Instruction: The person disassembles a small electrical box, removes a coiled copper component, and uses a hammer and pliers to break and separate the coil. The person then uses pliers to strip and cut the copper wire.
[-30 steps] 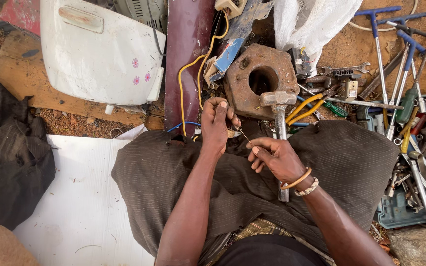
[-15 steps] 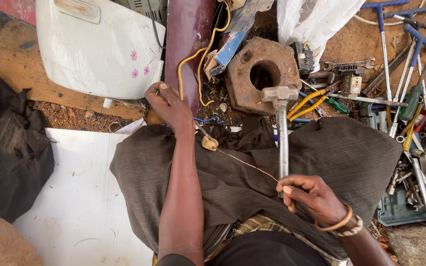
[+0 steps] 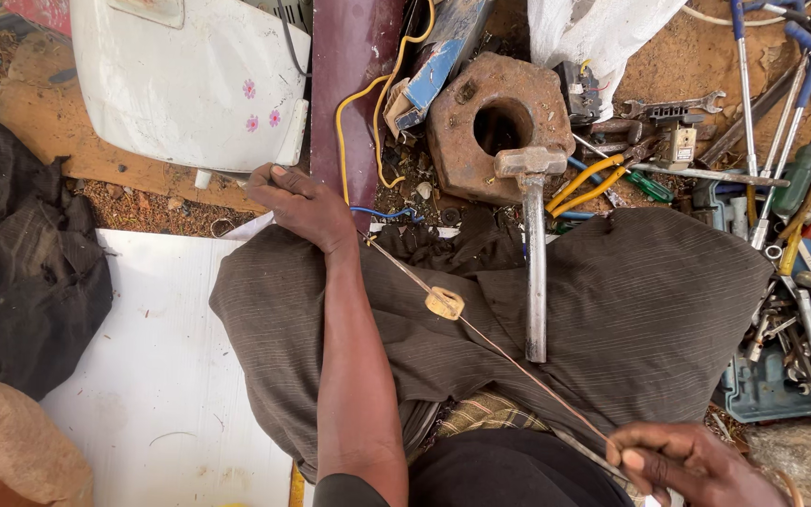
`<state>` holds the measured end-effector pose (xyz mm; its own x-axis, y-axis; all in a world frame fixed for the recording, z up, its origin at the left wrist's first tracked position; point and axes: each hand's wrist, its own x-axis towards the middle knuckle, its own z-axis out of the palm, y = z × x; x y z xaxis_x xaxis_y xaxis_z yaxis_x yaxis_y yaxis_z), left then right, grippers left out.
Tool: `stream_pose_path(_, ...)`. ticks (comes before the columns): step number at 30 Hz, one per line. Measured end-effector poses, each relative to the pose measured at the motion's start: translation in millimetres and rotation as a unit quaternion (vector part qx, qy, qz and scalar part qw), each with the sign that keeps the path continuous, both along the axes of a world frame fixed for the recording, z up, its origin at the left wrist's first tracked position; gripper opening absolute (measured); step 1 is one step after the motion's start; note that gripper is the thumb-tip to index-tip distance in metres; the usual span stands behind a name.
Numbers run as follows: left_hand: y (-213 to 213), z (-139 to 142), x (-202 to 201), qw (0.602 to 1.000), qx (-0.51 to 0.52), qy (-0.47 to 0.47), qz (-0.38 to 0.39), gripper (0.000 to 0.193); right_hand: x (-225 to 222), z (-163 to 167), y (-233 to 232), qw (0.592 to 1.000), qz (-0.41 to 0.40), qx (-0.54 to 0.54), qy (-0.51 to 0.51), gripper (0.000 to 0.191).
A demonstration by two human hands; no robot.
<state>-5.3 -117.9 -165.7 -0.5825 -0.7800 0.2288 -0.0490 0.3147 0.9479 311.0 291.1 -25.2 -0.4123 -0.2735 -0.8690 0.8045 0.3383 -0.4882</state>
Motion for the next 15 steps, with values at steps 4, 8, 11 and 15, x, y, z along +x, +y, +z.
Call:
stream_pose_path(4,7.1,0.3,-3.5,0.988,-0.154,0.014,0.01,0.009,3.6,16.5,-3.6,0.998,-0.024,-0.02,-0.062,0.025)
stream_pose_path(8,23.0,20.6,1.0,0.972,0.128,-0.079,-0.178,0.01,-39.1,16.0,-26.4,0.993,-0.046,0.026,0.109,0.025)
stream_pose_path(11,35.5,42.2,18.2,0.936,0.003,-0.183,-0.3,0.031,-80.0,7.4,-57.4,0.974,-0.008,-0.05,0.222,0.026)
stream_pose_path(15,50.7,63.2,50.1,0.841,-0.17,-0.059,-0.511,0.045,-125.2,5.4,-86.5,0.957,-0.024,-0.102,0.272,0.027)
